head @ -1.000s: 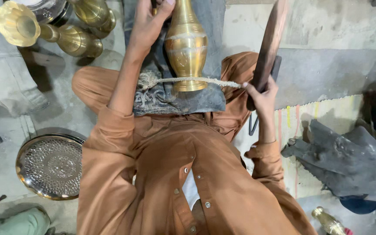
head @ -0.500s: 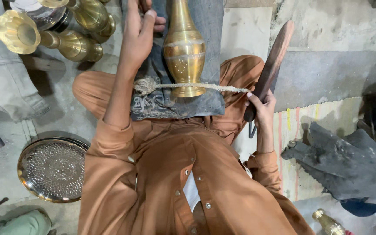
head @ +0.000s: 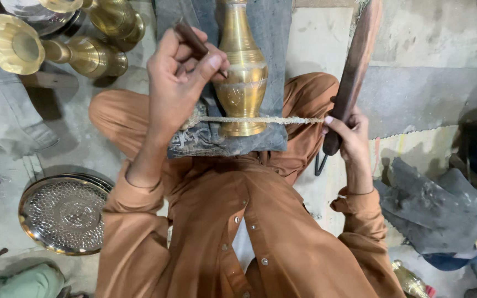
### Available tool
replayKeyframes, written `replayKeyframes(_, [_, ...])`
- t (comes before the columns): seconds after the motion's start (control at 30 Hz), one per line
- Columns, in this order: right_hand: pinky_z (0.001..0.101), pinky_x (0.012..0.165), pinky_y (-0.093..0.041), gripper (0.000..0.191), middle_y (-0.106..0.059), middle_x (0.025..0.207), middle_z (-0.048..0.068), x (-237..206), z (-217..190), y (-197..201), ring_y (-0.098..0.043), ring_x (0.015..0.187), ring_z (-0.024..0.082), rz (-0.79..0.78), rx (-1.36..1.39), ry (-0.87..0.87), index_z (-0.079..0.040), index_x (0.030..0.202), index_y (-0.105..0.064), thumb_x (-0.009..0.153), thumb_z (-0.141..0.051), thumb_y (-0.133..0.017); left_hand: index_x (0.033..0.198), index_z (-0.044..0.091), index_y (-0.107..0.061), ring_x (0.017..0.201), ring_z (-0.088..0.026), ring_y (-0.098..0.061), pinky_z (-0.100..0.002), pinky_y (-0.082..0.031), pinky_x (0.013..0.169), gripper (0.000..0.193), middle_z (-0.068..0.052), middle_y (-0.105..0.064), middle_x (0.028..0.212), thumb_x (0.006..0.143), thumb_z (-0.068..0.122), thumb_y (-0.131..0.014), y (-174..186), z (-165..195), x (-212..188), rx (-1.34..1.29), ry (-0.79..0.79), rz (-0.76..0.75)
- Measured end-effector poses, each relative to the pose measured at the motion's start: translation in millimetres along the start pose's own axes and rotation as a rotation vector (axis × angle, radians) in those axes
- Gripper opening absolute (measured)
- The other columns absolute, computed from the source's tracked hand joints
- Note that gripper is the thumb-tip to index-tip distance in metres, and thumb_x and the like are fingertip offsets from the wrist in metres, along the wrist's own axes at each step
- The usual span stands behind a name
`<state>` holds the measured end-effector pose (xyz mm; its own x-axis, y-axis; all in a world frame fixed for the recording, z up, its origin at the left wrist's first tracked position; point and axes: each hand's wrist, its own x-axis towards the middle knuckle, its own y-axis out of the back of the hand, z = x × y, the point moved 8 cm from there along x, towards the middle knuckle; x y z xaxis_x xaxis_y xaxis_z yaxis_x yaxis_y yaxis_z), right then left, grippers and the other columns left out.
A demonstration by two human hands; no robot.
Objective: The person sits cross-legged and repeatedly strikes a brass vessel with a hammer and chisel to create a textured pattern. The vessel is held steady on a cloth pad between the legs while the person rotates it to work around the circumference.
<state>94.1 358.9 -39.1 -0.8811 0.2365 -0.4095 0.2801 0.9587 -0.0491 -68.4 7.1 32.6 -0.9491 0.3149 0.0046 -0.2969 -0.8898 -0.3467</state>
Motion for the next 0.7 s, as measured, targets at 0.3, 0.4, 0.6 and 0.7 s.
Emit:
replayKeyframes(0.3, [0.0402,0.087,-0.063,0.066,-0.064,0.117,0.012,9,-174,-7,-0.071,0.095,0.025,-0.254,-0.113,0.409,-0.005,0.151,-0.036,0.098,-0.004,-0.076,0.124,-0.002,-0.053,0.096,-0.018,-0.070,-0.033,-0.062,0.090,0.026,-0.011,-0.065,0.107,0.106,-0.009,-0.070,-18,-33,-42,-0.199,-0.182,0.416])
replayKeyframes(0.4, [0.0409,0.088,-0.063,0.069,-0.066,0.110,0.014,27,-182,-38,-0.073,0.096,0.026,-0.343,-0.284,0.237,-0.002,0.153,-0.035,0.094,-0.003,-0.073,0.129,-0.002,-0.052,0.098,-0.017,-0.068,-0.032,-0.060,0.094,0.031,-0.010,-0.065,0.108,0.103,-0.007,-0.068,-23,-45,-41,-0.212,-0.119,0.466])
replayKeyframes(0.6, [0.0375,0.083,-0.062,0.045,-0.063,0.105,0.013,37,-237,-102,-0.070,0.091,0.022,-0.572,-0.494,0.352,-0.002,0.134,-0.050,0.100,-0.008,-0.079,0.118,-0.001,-0.053,0.095,-0.015,-0.068,-0.032,-0.064,0.087,0.020,-0.009,-0.062,0.110,0.105,-0.005,-0.068,-32,-43,-49,-0.163,-0.170,0.559])
replayKeyframes(0.7, [0.0369,0.080,-0.060,0.052,-0.064,0.105,0.015,31,-272,-149,-0.070,0.091,0.024,-0.663,-0.881,0.644,-0.004,0.136,-0.052,0.095,-0.010,-0.082,0.116,0.000,-0.054,0.095,-0.015,-0.068,-0.031,-0.063,0.088,0.018,-0.009,-0.062,0.111,0.106,-0.006,-0.068,-34,-42,-49,-0.176,-0.204,0.565])
